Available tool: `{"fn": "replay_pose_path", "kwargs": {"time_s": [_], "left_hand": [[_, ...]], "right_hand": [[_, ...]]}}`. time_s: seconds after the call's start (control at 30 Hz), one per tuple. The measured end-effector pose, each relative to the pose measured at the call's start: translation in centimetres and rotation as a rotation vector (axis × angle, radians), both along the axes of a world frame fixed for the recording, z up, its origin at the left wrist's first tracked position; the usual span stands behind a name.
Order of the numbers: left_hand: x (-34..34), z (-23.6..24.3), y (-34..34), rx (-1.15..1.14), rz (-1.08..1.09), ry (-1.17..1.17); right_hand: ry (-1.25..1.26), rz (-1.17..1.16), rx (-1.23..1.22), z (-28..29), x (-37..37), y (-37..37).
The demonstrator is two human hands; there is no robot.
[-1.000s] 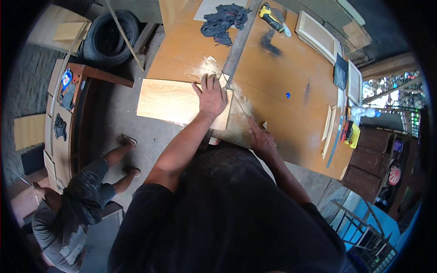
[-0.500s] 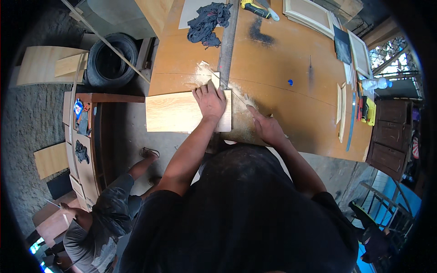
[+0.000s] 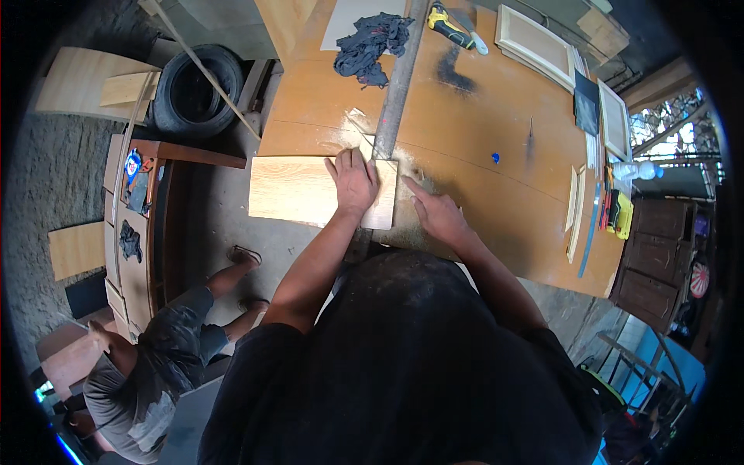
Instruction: Measure and cut a wooden piece using a hand saw and square ruler.
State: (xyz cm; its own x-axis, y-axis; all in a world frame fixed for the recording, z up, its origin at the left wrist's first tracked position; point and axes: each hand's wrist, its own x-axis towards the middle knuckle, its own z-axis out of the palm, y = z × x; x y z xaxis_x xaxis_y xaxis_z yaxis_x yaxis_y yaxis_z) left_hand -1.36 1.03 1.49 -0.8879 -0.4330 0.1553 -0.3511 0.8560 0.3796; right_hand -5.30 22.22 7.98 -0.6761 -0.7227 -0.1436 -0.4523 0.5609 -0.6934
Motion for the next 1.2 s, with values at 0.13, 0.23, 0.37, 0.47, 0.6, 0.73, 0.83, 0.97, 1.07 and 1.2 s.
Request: {"fn": "replay_pose_path", "kwargs": {"time_s": [0.13,0.23,0.37,0.47,0.6,0.73,0.83,0.97,1.07,1.2], "left_hand": [[1.1,-0.4,-0.6,-0.007,0.036,0.058],[0.9,-0.3,-0.9,-0.001,0.055,0.044],[0.9,0.1,-0.9,0.000,0.083,0.006],[0.9,0.7,-0.8,-0.016,0.055,-0.042],[0.8,0.6,-0.8,0.013,0.030,-0.031],[0.7,0.1,-0.7,0.004,0.028,0.010],[0.7,0.1,-0.8,0.010,0.090,0.003],[0.4,0.4,-0.5,0.053,0.094,0.000],[0.4,0.1,-0.7,0.006,0.081,0.034],[0.2,-0.3,-0.5,0.026,0.090,0.052]], "right_hand": [[-0.037,0.060,-0.031,0.0,0.6,-0.8],[-0.021,0.054,-0.050,-0.8,0.7,-1.6],[-0.026,0.048,-0.019,-0.2,1.1,-1.3],[0.058,0.045,-0.094,0.2,2.2,0.1],[0.040,0.032,-0.100,-0.1,1.9,-1.0],[0.062,0.002,0.028,-1.2,-0.2,-5.2],[-0.207,-0.027,0.252,0.8,0.7,-4.9],[0.211,-0.001,-0.086,-0.7,3.8,1.2],[0.110,-0.009,0.005,0.7,2.8,-0.3],[0.012,0.005,0.250,-1.0,0.0,-4.7]]}}
